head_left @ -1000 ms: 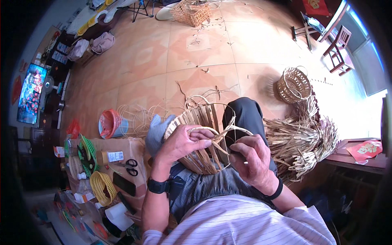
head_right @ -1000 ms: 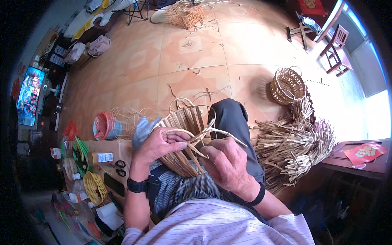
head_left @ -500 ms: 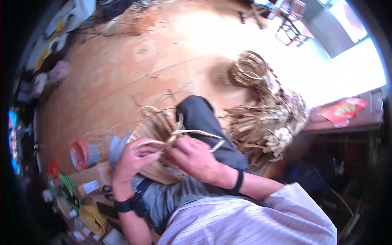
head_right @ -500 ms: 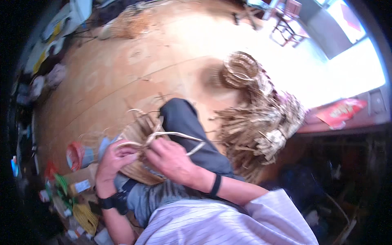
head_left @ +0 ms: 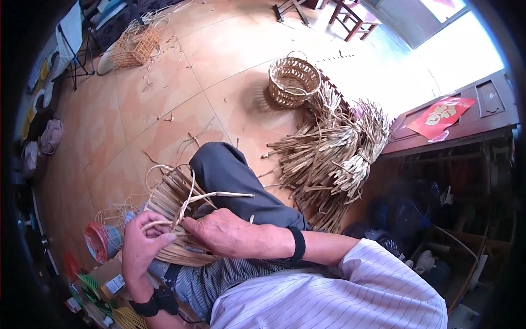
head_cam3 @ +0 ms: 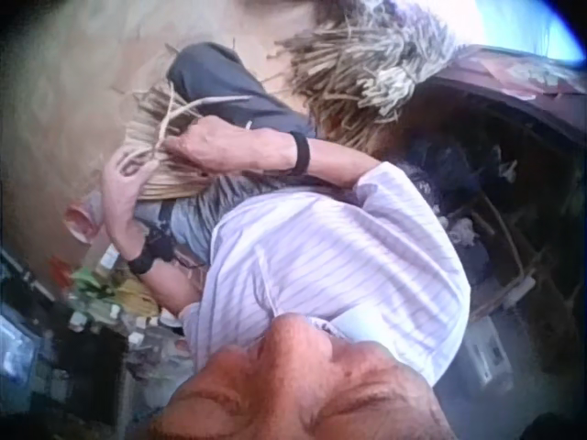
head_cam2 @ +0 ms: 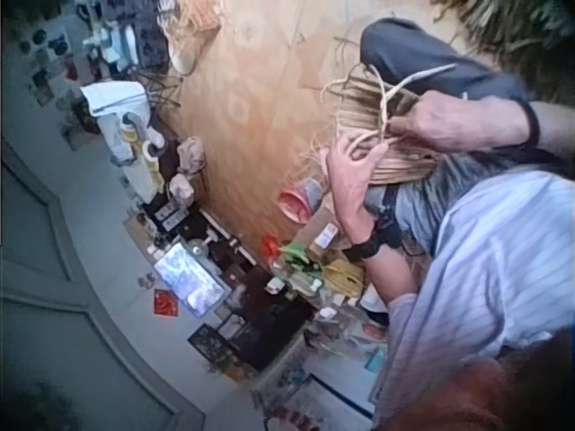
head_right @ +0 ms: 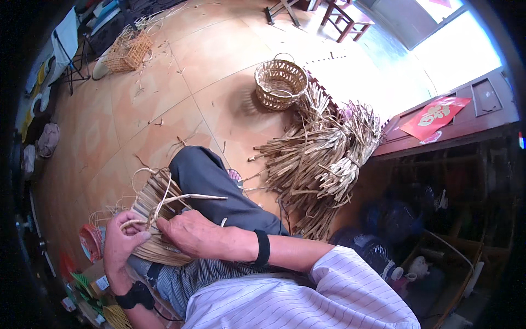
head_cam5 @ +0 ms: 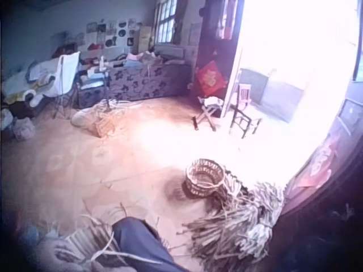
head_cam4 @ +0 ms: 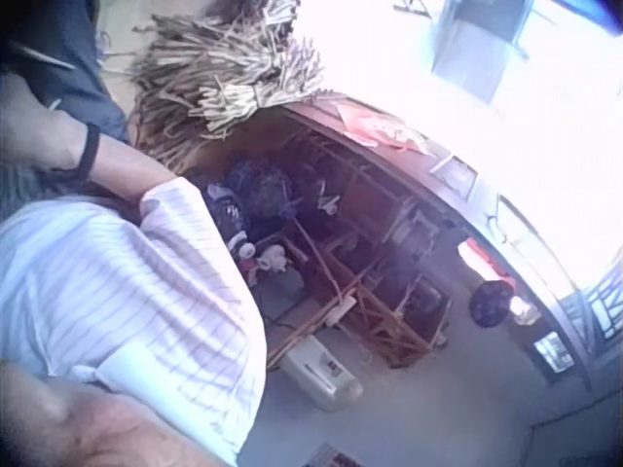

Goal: Manually weaving a basket using dried plant fibers.

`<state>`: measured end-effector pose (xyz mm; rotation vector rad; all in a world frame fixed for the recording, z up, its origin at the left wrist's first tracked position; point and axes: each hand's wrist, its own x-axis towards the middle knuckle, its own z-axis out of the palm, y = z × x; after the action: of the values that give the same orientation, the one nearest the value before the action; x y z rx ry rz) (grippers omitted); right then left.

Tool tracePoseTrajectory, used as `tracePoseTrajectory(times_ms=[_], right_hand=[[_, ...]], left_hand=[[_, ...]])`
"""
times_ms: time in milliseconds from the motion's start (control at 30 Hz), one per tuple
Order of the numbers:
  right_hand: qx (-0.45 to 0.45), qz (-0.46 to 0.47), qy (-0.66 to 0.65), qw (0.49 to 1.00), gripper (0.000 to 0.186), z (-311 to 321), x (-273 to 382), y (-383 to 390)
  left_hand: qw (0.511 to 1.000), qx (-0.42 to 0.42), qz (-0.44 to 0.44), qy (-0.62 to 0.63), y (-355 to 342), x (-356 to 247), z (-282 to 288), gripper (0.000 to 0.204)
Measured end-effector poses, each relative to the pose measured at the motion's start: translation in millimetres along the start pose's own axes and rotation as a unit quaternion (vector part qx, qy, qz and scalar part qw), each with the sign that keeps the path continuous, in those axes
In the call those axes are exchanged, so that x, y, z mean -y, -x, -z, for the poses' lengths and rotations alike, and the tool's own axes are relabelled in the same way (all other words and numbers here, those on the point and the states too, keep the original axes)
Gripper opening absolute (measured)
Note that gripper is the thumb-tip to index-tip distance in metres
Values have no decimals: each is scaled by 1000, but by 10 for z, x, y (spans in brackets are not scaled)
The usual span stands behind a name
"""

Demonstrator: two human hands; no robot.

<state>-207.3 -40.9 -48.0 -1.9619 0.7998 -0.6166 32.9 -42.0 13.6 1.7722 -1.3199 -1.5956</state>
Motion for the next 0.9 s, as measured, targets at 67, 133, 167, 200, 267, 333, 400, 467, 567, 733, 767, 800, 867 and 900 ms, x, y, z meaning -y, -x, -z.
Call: tracePoseTrajectory(times_ms=[67,133,167,200,267,333,400,467,567,733,767,800,867,900], right_hand=[[20,39,-10,999,15,103,-38,19],[9,53,-16,998,16,68,-52,51],[0,67,-22,997,17,40,-61,77],[1,72,-25,997,19,23,-68,110],[14,52,-18,998,19,104,-125,207],[42,7,-13,999,21,219,-147,373],[88,-8,-37,995,21,494,-202,528],[99,-37,-103,989,13,672,-407,744],[23,-123,-105,987,12,888,-985,1194],[-208,-405,-11,890,19,842,-2893,2445],[-231,-447,-64,862,19,834,-3162,2613],[-217,-445,-23,868,19,811,-3245,2672],[-175,-425,92,883,14,804,-3139,2506],[-172,-422,86,886,14,772,-3211,2469]], left_hand=[[1000,-7,2,16,43,110,6,39],[999,-20,6,47,57,104,-5,39],[999,-22,6,45,69,107,-33,39],[998,-23,-1,57,98,132,-43,37],[998,-18,-32,55,48,140,-67,37],[998,6,-27,56,-60,106,-123,37],[998,-4,-23,61,41,117,-55,37],[997,-9,-20,72,117,159,-10,37],[998,-33,-21,51,174,146,13,38],[999,-10,-15,38,60,62,-6,36],[999,4,-18,44,39,68,-12,36],[998,17,-19,49,46,85,-11,36],[999,7,-6,53,74,110,1,35],[998,15,-3,66,82,103,-9,34]])
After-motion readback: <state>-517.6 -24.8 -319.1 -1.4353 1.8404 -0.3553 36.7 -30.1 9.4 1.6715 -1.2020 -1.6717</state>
